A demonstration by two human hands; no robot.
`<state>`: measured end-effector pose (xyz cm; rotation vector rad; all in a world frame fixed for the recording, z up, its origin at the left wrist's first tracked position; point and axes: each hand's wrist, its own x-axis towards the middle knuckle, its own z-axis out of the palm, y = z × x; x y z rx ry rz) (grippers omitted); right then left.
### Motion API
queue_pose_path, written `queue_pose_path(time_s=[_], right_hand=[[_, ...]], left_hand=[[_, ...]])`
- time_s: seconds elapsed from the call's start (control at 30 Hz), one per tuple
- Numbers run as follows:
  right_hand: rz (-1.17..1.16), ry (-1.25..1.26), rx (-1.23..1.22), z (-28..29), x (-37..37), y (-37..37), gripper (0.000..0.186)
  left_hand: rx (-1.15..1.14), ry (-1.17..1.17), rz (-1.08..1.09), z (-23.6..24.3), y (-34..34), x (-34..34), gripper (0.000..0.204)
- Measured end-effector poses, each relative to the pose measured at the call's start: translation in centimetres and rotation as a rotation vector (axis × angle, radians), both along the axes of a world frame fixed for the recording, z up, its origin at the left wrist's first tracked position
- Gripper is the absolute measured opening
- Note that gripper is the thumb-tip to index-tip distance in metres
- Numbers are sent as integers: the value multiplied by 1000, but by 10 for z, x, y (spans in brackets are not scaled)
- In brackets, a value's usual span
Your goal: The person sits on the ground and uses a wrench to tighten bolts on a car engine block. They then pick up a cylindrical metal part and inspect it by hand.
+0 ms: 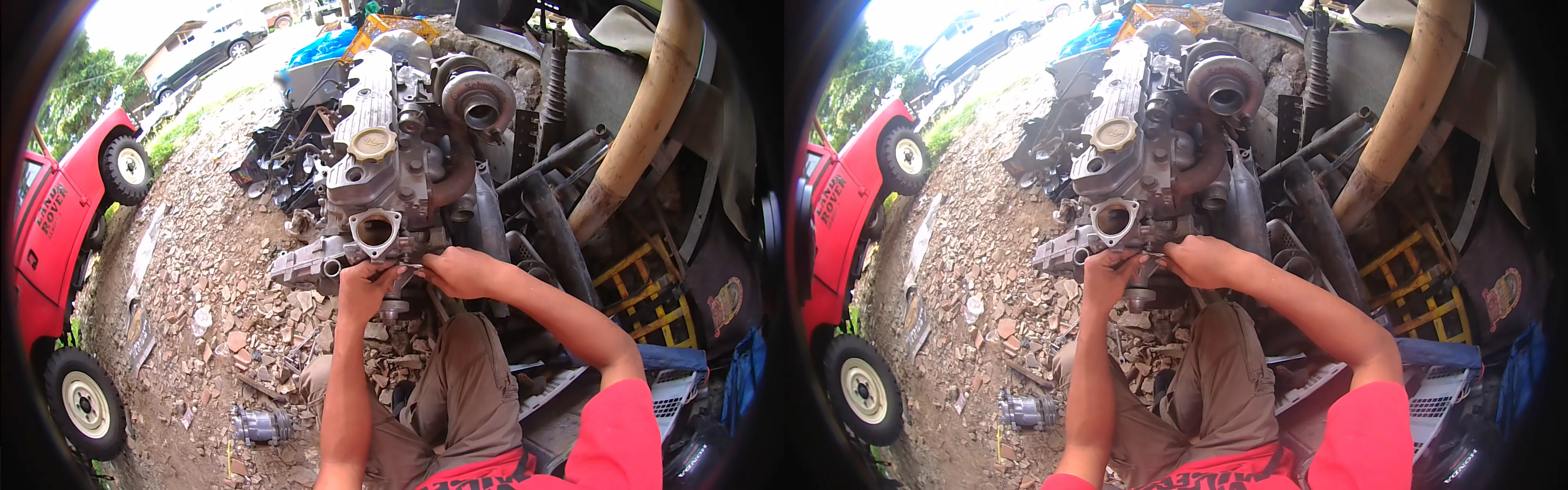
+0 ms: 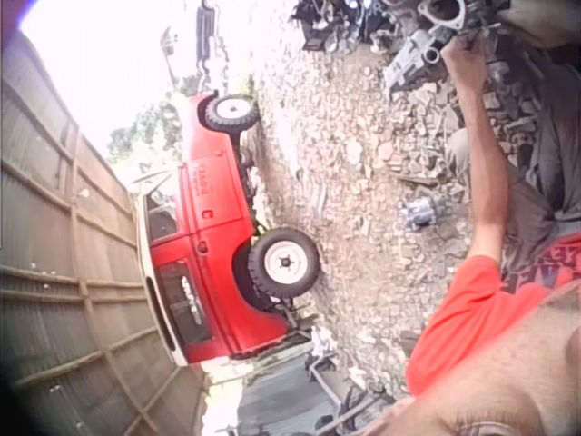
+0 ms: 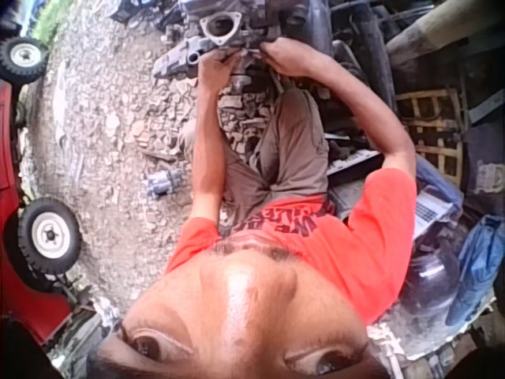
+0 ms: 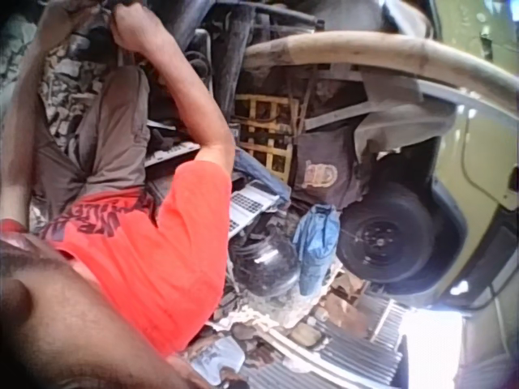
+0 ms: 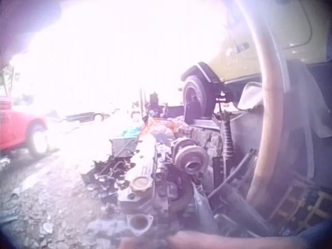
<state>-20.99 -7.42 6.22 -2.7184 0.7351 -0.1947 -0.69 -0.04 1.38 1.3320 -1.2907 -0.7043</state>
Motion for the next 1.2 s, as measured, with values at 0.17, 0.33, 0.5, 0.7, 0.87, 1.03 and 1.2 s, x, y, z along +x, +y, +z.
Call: queue_pose_path(time_s=[0.17,0.33,0.5,0.7,0.87,1.03,1.2], right_hand=[[57,350,-88,51,19,1,16],[110,523,-109,80,39,2,14],[137,615,-146,75,49,-1,16],[224,429,-174,63,20,-18,15],[170,75,-3,15,1,-28,16],[16,-525,14,-72,-11,-22,24],[-32,-535,-119,-83,-2,-16,25]], left_hand=[[-25,-24,-31,-8,-7,4,11],[-28,-69,-15,-10,-9,1,10],[-71,-125,55,-9,-6,-2,12],[-124,-167,101,-11,-6,-9,14],[-123,-104,133,-14,-1,-11,14],[-179,-83,112,-17,-11,-16,13],[-103,-27,56,-17,-8,-10,12]])
